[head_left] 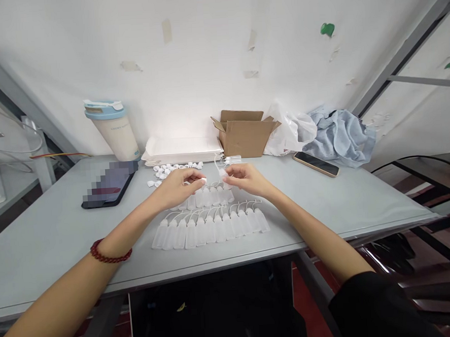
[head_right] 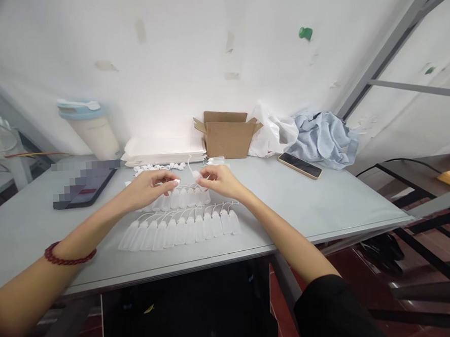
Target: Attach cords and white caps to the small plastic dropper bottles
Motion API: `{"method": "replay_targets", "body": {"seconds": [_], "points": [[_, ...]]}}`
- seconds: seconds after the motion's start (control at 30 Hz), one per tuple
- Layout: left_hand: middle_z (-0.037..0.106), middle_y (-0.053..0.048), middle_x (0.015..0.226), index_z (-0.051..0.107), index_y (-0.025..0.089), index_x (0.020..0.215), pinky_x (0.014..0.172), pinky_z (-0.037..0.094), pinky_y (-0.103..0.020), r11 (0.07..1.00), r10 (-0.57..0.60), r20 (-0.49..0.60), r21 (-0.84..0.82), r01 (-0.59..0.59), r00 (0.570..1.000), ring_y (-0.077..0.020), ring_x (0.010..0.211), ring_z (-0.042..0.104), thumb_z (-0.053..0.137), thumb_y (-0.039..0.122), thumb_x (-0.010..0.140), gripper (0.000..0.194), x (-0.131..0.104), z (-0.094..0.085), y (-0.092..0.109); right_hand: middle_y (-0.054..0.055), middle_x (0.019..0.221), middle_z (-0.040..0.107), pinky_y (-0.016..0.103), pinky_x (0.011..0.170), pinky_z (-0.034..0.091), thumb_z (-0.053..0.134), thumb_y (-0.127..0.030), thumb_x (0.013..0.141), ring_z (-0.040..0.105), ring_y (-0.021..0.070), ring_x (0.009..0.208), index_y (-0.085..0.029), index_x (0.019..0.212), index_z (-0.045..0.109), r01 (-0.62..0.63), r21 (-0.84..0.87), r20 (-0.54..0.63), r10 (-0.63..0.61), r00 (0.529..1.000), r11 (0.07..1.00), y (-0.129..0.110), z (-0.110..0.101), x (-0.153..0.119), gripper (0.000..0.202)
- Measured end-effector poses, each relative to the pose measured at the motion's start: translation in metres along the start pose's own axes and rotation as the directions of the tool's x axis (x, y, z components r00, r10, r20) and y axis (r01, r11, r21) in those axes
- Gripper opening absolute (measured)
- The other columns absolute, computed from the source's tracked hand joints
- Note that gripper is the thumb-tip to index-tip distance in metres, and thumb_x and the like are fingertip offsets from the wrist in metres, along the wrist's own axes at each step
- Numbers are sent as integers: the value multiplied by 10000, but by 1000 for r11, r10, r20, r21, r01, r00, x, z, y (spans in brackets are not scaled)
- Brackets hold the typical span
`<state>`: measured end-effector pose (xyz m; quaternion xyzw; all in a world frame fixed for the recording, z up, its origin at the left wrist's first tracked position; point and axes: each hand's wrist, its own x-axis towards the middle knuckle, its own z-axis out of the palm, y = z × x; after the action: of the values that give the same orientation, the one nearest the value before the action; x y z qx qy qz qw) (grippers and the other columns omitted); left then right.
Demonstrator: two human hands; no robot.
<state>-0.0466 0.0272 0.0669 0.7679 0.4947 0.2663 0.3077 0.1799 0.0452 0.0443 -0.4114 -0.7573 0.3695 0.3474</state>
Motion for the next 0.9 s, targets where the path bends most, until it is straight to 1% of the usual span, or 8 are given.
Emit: {"method": "replay_targets", "body": {"seconds": [0.1,0.17,0.27,0.37,0.47,0.6,0.73,0.9], "points": [[686,-52,876,676,163,902,670,530,-327,995,14,-13,-97,-15,1000,-169,689,611,580,468,791,338,0,2,1,25,773,633,217,505,407,611,-358,806,591,124,650,-144,849,660,-2,129,84,-9,996,992,-4,4,-2,224],[684,-52,912,675,165,911,687,538,-325,987,42,-23,-154,-45,999,-159,701,604,588,457,800,324,0,2,1,21,775,633,215,491,413,602,-336,815,577,113,632,-148,841,665,-11,189,139,-16,990,982,-6,6,-2,200],[681,-56,1003,679,177,899,697,546,-318,974,95,-29,-201,-99,995,-155,737,605,591,440,816,289,-1,3,2,4,718,618,209,486,415,583,-303,827,545,93,589,-150,789,661,-28,227,215,-22,976,973,-8,8,-1,176],[681,-58,1057,686,188,879,703,548,-318,969,146,2,-202,-143,989,-158,759,612,583,422,832,260,-2,4,2,-5,676,593,204,492,417,577,-308,838,534,88,585,-149,784,670,-38,248,244,-25,969,968,-6,8,0,193],[691,-53,1042,689,194,873,709,543,-310,965,177,25,-199,-169,984,-156,770,615,566,404,850,245,-3,5,1,-2,687,580,203,500,427,578,-349,849,524,89,603,-150,784,676,-50,260,247,-16,969,964,-4,8,0,231],[702,-43,941,683,186,838,699,537,-293,970,159,0,-185,-156,987,-156,770,611,571,390,848,233,-3,6,2,3,702,576,206,496,430,579,-400,856,509,89,606,-147,801,677,-33,266,209,-24,978,963,-3,10,-1,277],[680,-32,801,680,168,788,655,529,-283,980,116,-33,-161,-120,993,-148,680,598,593,405,822,254,-2,9,3,12,715,607,204,483,426,577,-412,860,515,83,581,-136,854,649,-27,274,130,-9,992,961,-2,14,-1,286],[631,-8,667,655,160,752,627,515,-264,980,103,-32,-168,-107,994,-136,612,594,565,384,837,255,-2,13,0,-10,665,600,199,448,385,570,-401,873,480,69,506,-152,898,568,-24,313,103,-8,995,950,-2,18,-2,250]]}}
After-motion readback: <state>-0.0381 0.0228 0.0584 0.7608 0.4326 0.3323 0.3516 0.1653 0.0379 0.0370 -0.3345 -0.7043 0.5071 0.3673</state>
